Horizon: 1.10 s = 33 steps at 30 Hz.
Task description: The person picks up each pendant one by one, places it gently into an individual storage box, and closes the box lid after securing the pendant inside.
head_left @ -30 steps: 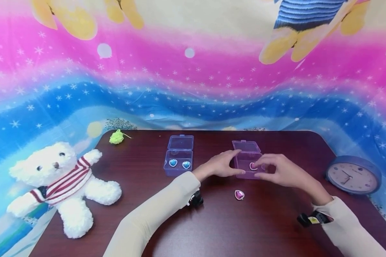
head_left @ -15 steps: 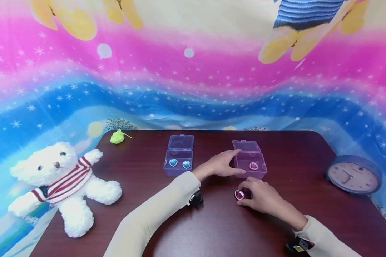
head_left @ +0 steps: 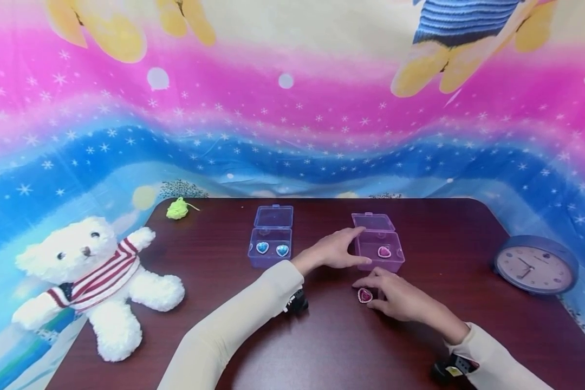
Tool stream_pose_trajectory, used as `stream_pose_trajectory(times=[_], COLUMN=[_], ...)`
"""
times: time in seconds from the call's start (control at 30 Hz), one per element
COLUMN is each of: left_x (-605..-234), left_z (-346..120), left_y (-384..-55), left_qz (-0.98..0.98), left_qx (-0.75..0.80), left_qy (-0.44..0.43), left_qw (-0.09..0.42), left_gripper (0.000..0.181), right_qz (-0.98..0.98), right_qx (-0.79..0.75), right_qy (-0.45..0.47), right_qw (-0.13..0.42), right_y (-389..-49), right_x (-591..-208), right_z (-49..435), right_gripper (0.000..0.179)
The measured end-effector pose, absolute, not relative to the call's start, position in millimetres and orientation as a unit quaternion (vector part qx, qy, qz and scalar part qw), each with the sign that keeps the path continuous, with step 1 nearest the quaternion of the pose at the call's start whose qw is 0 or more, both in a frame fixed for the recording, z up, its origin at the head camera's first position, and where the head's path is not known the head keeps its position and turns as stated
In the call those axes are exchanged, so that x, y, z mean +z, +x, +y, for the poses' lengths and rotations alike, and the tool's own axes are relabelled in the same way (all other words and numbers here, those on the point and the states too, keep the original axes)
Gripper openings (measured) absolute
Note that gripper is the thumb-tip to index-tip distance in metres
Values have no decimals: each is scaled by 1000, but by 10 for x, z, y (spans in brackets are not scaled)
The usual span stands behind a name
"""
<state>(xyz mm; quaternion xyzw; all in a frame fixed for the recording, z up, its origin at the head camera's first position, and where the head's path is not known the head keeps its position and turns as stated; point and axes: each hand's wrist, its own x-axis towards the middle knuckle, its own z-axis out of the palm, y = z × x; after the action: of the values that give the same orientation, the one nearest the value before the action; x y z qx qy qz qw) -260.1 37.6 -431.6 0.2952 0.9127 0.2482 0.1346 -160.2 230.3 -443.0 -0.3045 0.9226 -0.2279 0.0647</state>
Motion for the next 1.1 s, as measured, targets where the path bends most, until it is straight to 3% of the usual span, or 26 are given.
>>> stream_pose_trajectory(times=[0.2,0.47,0.9,1.1], left_x=[-4316,-4322,-4300,-4307], left_z=[387,402,378,386], left_y=[-2596,-2601,-2609,-2610], left_qz=[910,910,911,912], left_qx=[256,255,248,244], left_qy=[296,299,302,303], left_qw=[135,135,133,130], left_gripper=[89,88,88,88], right_qz=[948,943,909,913], right_qx=[-192,-196,-281,-261], right_qy=[-254,-269,-301,-311], right_qw=[18,17,63,45], right_y=[-1581,-1610,-1715,-1747], right_x=[-4493,-4483,-4522,-4538], right_z=[2247,2273,2341,2384], right_gripper=[27,24,19,17])
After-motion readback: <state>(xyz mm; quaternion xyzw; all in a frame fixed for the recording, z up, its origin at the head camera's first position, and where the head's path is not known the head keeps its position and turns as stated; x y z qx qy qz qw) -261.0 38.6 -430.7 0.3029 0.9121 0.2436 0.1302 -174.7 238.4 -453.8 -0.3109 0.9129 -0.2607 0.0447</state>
